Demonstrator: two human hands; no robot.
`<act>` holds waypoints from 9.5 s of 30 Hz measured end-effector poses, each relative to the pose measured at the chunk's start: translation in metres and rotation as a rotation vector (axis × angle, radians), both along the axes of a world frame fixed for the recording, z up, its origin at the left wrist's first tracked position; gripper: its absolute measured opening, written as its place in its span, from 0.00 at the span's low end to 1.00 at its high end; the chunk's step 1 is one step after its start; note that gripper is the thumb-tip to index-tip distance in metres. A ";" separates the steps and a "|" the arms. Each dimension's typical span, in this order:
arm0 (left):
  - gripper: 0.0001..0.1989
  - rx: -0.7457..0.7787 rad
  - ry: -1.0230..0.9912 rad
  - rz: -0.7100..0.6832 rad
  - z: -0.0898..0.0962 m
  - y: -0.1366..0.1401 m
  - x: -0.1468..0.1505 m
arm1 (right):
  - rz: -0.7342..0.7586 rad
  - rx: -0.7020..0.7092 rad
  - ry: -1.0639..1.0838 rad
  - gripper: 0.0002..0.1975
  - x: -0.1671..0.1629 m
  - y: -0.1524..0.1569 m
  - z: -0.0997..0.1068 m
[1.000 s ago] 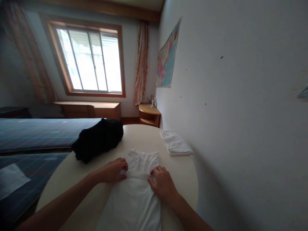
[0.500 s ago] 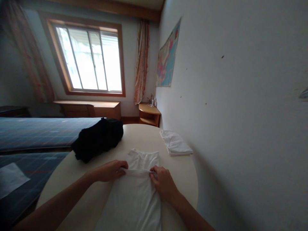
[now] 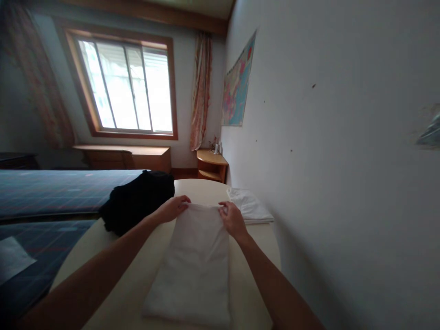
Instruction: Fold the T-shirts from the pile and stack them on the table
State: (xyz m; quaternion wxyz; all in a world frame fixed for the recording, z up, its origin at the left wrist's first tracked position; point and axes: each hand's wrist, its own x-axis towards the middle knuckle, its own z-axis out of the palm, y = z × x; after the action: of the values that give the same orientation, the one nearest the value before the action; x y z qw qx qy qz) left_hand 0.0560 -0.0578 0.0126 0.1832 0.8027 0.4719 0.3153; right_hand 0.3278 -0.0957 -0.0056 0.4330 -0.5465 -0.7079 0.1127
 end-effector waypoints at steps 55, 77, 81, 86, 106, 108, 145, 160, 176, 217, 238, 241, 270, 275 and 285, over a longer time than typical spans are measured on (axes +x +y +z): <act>0.16 -0.061 -0.127 0.287 -0.089 -0.017 -0.002 | -0.087 -0.210 -0.242 0.17 0.006 0.002 -0.055; 0.13 -0.627 -0.879 0.206 -0.051 -0.037 -0.003 | 0.195 -0.332 0.649 0.22 -0.010 -0.007 -0.048; 0.17 -0.657 -1.023 0.132 -0.045 -0.038 -0.009 | 0.286 -0.218 0.558 0.18 -0.008 -0.002 -0.046; 0.19 -0.634 -1.079 -0.031 -0.036 -0.041 -0.015 | 0.333 -0.172 0.545 0.14 -0.008 -0.008 -0.037; 0.13 -0.832 -0.493 -0.466 -0.023 -0.067 -0.060 | 0.705 -0.643 0.477 0.13 0.039 -0.044 -0.010; 0.14 -0.879 -0.432 -0.477 -0.025 -0.068 -0.058 | 0.727 -0.733 0.470 0.15 0.040 -0.045 -0.010; 0.16 -0.271 -0.143 -0.130 -0.072 -0.034 -0.053 | 0.359 -0.376 0.096 0.20 0.033 -0.016 -0.040; 0.17 -0.180 -0.107 0.200 -0.092 -0.017 -0.066 | 0.398 -0.170 0.069 0.20 -0.015 -0.027 -0.044; 0.21 -0.187 -0.197 0.156 -0.084 -0.019 -0.068 | 0.359 -0.235 0.060 0.17 -0.014 -0.023 -0.043; 0.18 -0.023 0.181 0.103 -0.074 -0.046 -0.028 | 0.412 -0.197 -0.400 0.14 -0.049 -0.052 -0.018; 0.27 -0.263 -0.192 0.068 -0.068 -0.069 0.015 | 0.048 -0.221 -0.279 0.15 -0.033 -0.049 -0.014; 0.22 -0.175 -0.187 0.093 -0.070 -0.067 0.015 | 0.019 -0.287 -0.268 0.16 -0.030 -0.047 -0.014; 0.29 0.129 0.466 -0.099 -0.082 -0.096 0.042 | -0.025 -0.248 -0.190 0.25 0.009 -0.015 -0.026; 0.30 0.021 0.502 0.045 -0.086 -0.087 0.040 | -0.040 -0.223 -0.311 0.21 0.016 0.004 0.001; 0.31 -0.054 0.478 0.016 -0.085 -0.088 0.039 | -0.154 -0.154 -0.496 0.21 0.047 0.085 0.064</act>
State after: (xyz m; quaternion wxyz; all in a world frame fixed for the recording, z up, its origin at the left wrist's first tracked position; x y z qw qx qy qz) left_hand 0.0952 -0.1453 -0.0720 0.0854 0.8456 0.5163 0.1050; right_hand 0.3753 -0.0109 0.0581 0.2109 -0.6409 -0.7381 -0.0044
